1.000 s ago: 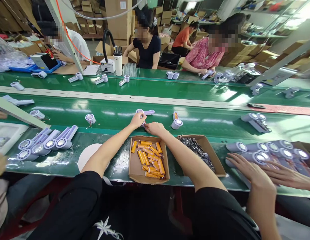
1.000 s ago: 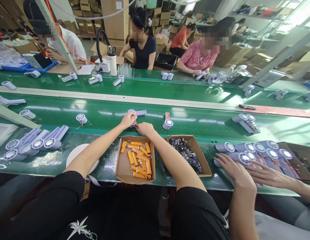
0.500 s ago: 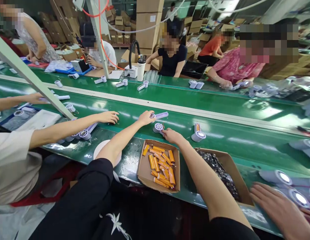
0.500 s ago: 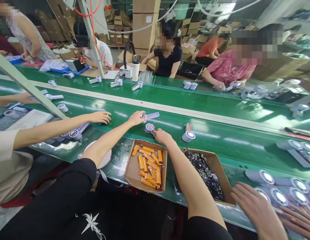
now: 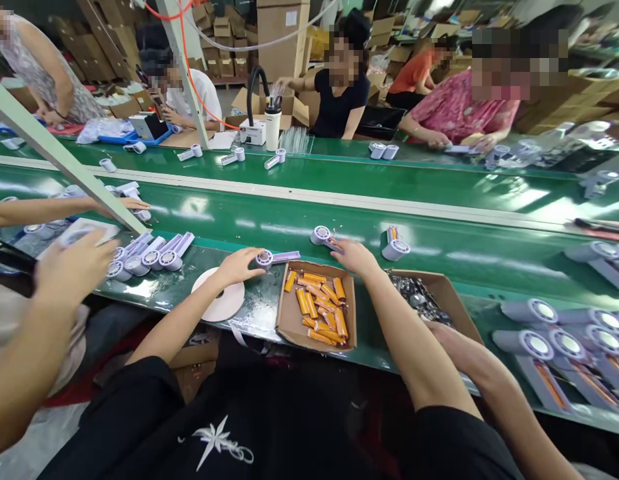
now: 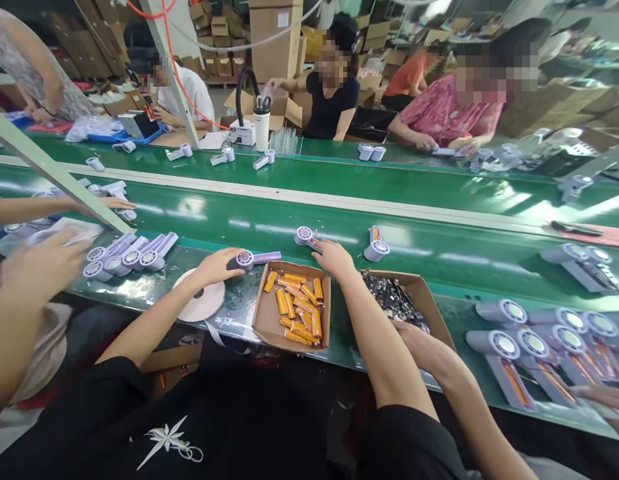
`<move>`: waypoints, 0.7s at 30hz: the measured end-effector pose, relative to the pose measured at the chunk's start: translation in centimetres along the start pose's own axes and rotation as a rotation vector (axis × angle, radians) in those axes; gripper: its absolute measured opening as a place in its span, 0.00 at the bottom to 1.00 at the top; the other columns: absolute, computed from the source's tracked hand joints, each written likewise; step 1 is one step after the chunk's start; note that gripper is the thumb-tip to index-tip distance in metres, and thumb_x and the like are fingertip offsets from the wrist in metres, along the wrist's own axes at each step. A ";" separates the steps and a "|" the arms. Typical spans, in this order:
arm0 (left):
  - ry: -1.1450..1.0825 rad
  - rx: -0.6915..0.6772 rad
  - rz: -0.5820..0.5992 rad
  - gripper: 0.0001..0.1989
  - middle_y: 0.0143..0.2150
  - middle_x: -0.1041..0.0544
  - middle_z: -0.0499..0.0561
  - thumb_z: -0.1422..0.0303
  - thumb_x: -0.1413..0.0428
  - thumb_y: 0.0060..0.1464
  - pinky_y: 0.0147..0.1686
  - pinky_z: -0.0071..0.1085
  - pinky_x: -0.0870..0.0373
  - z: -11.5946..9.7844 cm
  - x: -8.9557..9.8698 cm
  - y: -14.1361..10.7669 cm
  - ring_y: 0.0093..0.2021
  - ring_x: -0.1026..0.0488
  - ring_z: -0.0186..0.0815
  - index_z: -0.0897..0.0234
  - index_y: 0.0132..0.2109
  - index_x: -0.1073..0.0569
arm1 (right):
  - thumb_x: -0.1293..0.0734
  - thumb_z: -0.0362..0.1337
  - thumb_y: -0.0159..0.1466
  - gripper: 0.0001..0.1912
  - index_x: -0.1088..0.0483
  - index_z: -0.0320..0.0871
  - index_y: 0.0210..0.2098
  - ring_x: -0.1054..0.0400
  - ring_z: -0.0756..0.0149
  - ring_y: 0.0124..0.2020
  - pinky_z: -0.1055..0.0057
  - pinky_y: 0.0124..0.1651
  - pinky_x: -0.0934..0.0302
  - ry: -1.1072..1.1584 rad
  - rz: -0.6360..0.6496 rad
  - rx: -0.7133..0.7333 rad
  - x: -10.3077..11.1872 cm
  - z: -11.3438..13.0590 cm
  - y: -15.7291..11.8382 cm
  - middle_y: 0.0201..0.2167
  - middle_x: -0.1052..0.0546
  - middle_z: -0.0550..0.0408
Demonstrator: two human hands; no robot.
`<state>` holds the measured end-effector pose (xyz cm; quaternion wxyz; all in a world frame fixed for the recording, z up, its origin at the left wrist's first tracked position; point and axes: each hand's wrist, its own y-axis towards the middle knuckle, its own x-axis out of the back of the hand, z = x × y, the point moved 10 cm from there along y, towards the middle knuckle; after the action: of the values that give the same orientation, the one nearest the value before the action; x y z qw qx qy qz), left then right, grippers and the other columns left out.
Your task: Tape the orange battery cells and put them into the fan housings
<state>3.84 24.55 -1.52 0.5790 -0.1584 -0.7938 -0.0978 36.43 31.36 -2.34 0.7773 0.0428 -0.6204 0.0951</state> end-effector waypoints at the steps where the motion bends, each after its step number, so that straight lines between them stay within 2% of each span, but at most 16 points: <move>1: 0.007 0.019 -0.014 0.34 0.72 0.30 0.50 0.51 0.40 0.62 0.70 0.36 0.36 0.7 0.4 -2.0 0.70 0.32 0.45 0.52 0.72 0.33 | 0.36 0.40 0.72 0.23 0.25 0.42 0.64 0.30 0.51 0.66 0.57 0.69 0.39 0.041 -0.030 0.027 0.6 0.3 -1.8 0.67 0.25 0.43; 3: 0.035 0.076 -0.018 0.36 0.72 0.30 0.54 0.53 0.36 0.57 0.72 0.43 0.39 3.0 0.7 -6.6 0.71 0.34 0.51 0.55 0.70 0.31 | 0.36 0.42 0.73 0.22 0.24 0.43 0.61 0.30 0.53 0.66 0.57 0.71 0.39 0.203 -0.117 0.089 2.0 1.3 -6.3 0.65 0.24 0.45; 5: 0.098 0.148 0.066 0.41 0.71 0.30 0.55 0.54 0.31 0.48 0.72 0.50 0.39 5.8 -0.5 -11.5 0.72 0.36 0.57 0.54 0.68 0.29 | 0.35 0.45 0.72 0.19 0.21 0.46 0.56 0.25 0.53 0.60 0.54 0.67 0.34 0.436 -0.197 0.132 2.9 2.5 -11.4 0.58 0.18 0.47; 6: 0.131 0.174 0.108 0.42 0.74 0.33 0.53 0.56 0.31 0.47 0.72 0.52 0.39 7.1 -1.2 -13.7 0.74 0.39 0.58 0.52 0.69 0.31 | 0.34 0.46 0.72 0.17 0.20 0.48 0.54 0.23 0.52 0.58 0.53 0.64 0.32 0.543 -0.220 0.136 3.0 3.2 -13.7 0.55 0.17 0.48; 8: 0.163 0.173 0.158 0.41 0.77 0.38 0.50 0.59 0.32 0.49 0.73 0.54 0.40 8.4 -2.3 -16.7 0.76 0.45 0.59 0.51 0.69 0.31 | 0.33 0.48 0.71 0.15 0.18 0.49 0.49 0.22 0.52 0.54 0.52 0.60 0.29 0.712 -0.248 0.131 2.5 5.0 -17.1 0.51 0.15 0.49; 9: 0.155 0.144 0.159 0.38 0.77 0.38 0.49 0.61 0.33 0.50 0.73 0.54 0.40 8.2 -2.5 -17.5 0.77 0.46 0.58 0.50 0.69 0.30 | 0.32 0.48 0.71 0.14 0.18 0.49 0.46 0.21 0.52 0.52 0.52 0.58 0.28 0.782 -0.260 0.122 2.2 6.1 -18.3 0.49 0.15 0.49; 11: 0.115 0.059 0.103 0.34 0.74 0.34 0.52 0.60 0.33 0.52 0.73 0.52 0.39 6.7 -1.8 -17.7 0.75 0.43 0.57 0.51 0.66 0.28 | 0.31 0.48 0.70 0.14 0.18 0.48 0.45 0.20 0.54 0.43 0.56 0.48 0.26 0.895 -0.236 0.085 1.1 8.7 -19.4 0.43 0.15 0.49; 12: 0.091 0.009 0.041 0.34 0.71 0.31 0.54 0.58 0.32 0.52 0.72 0.53 0.38 5.4 -0.9 -17.3 0.74 0.42 0.57 0.53 0.65 0.28 | 0.31 0.48 0.70 0.15 0.19 0.47 0.47 0.21 0.57 0.37 0.60 0.42 0.27 0.936 -0.174 0.069 0.2 10.3 -19.5 0.39 0.15 0.49; 14: 0.053 -0.107 -0.141 0.35 0.67 0.27 0.60 0.54 0.31 0.52 0.70 0.56 0.37 2.0 1.6 -16.4 0.72 0.40 0.59 0.58 0.64 0.28 | 0.30 0.48 0.69 0.20 0.22 0.44 0.55 0.26 0.64 0.28 0.67 0.33 0.32 0.983 0.032 0.075 -1.8 14.5 -19.4 0.33 0.18 0.53; 16: 0.027 -0.250 -0.320 0.34 0.63 0.25 0.62 0.54 0.30 0.53 0.69 0.59 0.37 -1.8 3.8 -15.8 0.71 0.39 0.60 0.62 0.62 0.30 | 0.29 0.48 0.68 0.22 0.22 0.42 0.55 0.31 0.68 0.24 0.72 0.29 0.39 0.997 0.233 0.136 -3.5 18.7 -19.7 0.28 0.21 0.57; 18: 0.000 -0.358 -0.424 0.32 0.61 0.25 0.61 0.58 0.30 0.54 0.68 0.59 0.37 -4.7 4.9 -15.5 0.70 0.40 0.60 0.60 0.61 0.31 | 0.31 0.47 0.70 0.16 0.19 0.41 0.43 0.36 0.71 0.22 0.74 0.27 0.44 0.976 0.316 0.225 -4.2 22.0 -20.1 0.22 0.25 0.60; 19: -0.017 -0.378 -0.455 0.31 0.60 0.25 0.61 0.60 0.30 0.53 0.68 0.59 0.37 -5.5 5.1 -15.4 0.70 0.41 0.59 0.59 0.60 0.32 | 0.32 0.46 0.71 0.16 0.20 0.41 0.36 0.38 0.72 0.21 0.74 0.27 0.46 0.947 0.327 0.275 -4.5 23.2 -20.4 0.20 0.27 0.61; 21: -0.063 -0.350 -0.512 0.33 0.61 0.26 0.60 0.65 0.30 0.51 0.68 0.59 0.36 -5.6 5.3 -15.0 0.70 0.41 0.59 0.58 0.61 0.33 | 0.33 0.41 0.72 0.18 0.22 0.41 0.28 0.38 0.72 0.22 0.74 0.29 0.47 0.837 0.343 0.365 -5.1 24.6 -21.0 0.19 0.28 0.60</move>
<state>1.86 9.37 5.69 0.4748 -0.0536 -0.7965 -0.3705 16.08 5.79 -0.68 0.9130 0.0335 -0.2261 0.3380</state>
